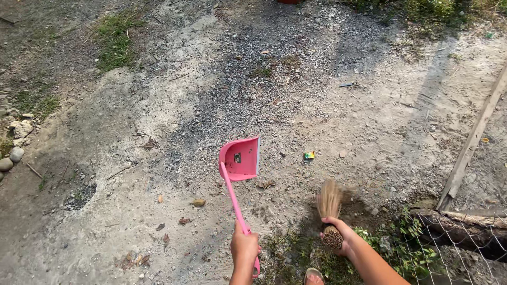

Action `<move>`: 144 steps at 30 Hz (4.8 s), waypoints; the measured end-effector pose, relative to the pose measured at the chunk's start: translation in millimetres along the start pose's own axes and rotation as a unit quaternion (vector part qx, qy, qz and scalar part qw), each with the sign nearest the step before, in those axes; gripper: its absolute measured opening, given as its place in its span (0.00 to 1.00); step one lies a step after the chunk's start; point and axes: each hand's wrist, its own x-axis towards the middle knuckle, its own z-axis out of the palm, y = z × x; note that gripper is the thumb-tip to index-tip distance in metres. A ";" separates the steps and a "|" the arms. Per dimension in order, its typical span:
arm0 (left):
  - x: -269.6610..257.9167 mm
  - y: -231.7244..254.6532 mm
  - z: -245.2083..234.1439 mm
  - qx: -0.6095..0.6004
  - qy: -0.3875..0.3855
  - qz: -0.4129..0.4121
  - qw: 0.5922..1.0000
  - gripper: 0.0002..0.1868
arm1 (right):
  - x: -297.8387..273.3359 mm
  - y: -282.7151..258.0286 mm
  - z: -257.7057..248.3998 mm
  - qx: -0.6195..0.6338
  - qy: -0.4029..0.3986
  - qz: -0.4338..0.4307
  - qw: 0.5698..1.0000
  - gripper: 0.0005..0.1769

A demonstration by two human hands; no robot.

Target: The person sweeps dirt and debris from a concrete outdoor surface using a hand broom and a dustpan, moving along a fence line and past several potted plants.

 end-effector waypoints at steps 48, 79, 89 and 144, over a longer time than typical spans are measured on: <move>101.5 137.5 63.6 0.064 -0.095 0.055 0.992 0.17 | 32.9 -186.0 -59.1 -0.015 0.126 -0.033 0.991 0.24; 71.6 255.7 231.8 0.055 -0.116 0.080 0.988 0.19 | 67.5 -184.0 -40.0 0.084 -0.001 -0.046 0.995 0.23; 97.2 292.6 268.0 0.054 -0.129 0.088 0.986 0.22 | -75.6 -283.6 -125.7 -0.108 0.027 -0.045 0.993 0.22; 160.1 504.3 481.1 0.093 -0.192 0.116 0.970 0.20 | 24.8 -532.8 -276.7 0.163 0.115 -0.099 0.975 0.17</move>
